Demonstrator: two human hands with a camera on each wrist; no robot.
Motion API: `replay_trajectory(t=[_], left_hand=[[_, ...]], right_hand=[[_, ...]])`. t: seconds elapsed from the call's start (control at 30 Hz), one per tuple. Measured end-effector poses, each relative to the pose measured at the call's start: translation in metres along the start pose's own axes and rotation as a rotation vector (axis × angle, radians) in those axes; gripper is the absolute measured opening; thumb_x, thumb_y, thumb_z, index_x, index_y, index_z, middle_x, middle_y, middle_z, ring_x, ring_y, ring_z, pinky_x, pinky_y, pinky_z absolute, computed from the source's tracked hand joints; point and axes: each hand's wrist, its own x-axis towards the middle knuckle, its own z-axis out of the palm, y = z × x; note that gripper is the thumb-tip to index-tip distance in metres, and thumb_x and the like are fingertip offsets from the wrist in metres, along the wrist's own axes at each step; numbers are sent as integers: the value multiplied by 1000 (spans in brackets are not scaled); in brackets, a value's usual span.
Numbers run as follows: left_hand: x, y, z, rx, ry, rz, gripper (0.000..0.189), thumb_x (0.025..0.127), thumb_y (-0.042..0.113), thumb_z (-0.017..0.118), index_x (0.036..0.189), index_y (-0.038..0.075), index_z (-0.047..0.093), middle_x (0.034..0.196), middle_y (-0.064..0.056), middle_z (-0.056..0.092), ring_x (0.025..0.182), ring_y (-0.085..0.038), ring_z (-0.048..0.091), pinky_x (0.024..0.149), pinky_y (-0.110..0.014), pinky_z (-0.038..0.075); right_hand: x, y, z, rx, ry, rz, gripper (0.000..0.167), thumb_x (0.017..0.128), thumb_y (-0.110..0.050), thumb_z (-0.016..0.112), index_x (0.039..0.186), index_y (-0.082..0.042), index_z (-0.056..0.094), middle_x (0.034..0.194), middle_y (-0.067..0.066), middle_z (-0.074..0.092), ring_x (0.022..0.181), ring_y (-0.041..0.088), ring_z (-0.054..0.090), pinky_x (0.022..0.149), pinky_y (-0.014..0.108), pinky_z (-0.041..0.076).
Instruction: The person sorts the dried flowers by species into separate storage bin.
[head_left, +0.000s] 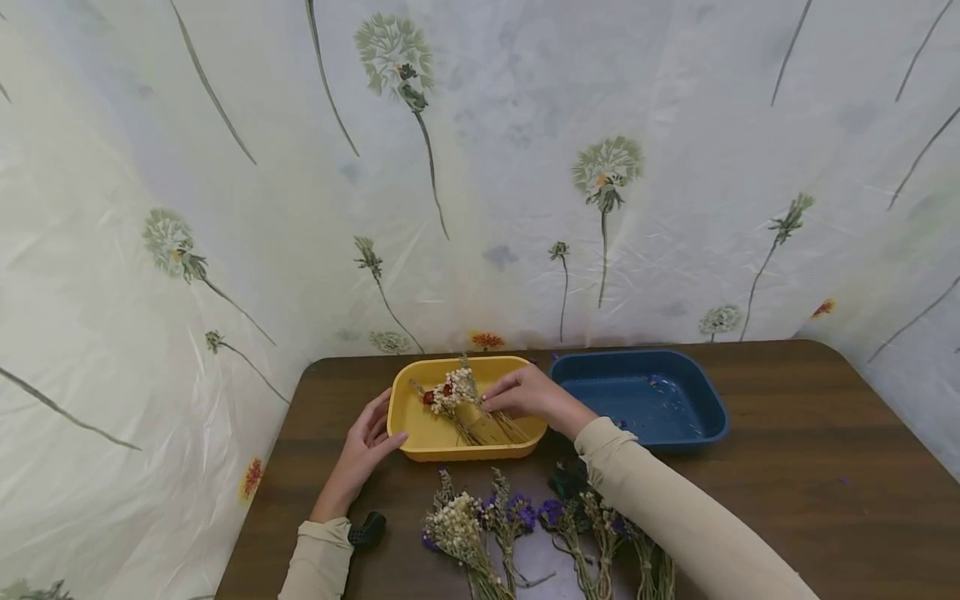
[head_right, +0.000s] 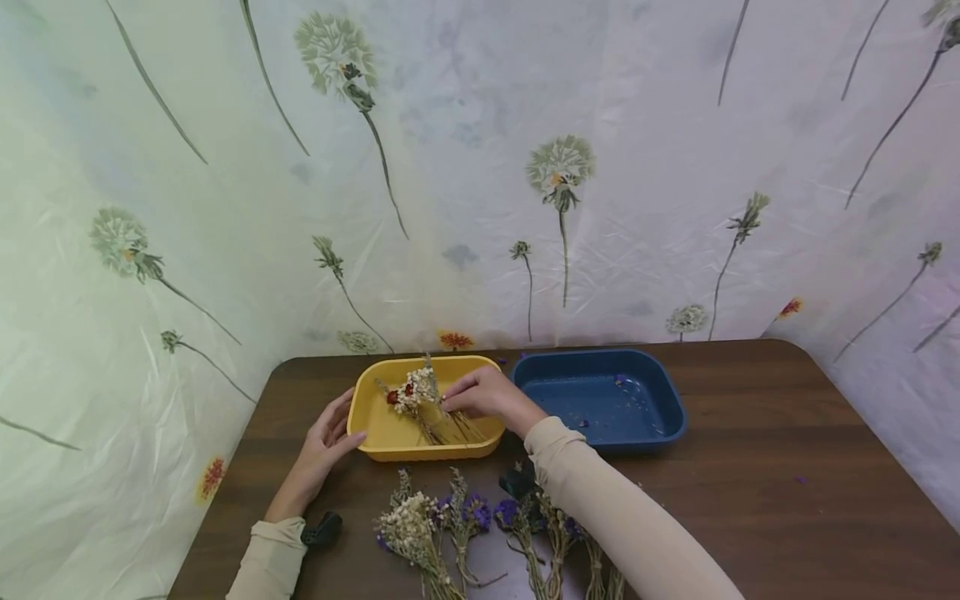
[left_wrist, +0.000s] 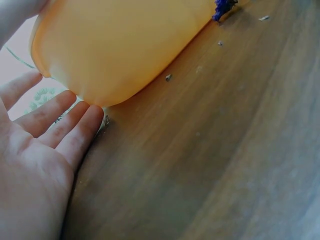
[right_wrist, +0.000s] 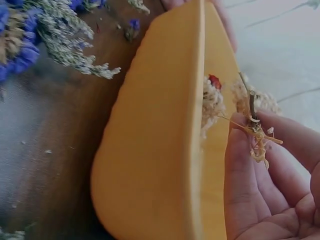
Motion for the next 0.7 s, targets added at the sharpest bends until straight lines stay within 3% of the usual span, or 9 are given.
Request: replay_trajectory(t=[0.7], left_hand=[[0, 1, 0, -3, -1, 4, 76, 98, 13, 72, 162, 24, 32, 166, -14, 36, 151, -35, 40, 102, -13, 49]], right_hand=[[25, -23, 10, -186, -4, -1, 17, 89, -17, 81, 102, -7, 83, 105, 7, 80, 87, 14, 73, 83, 35, 63]])
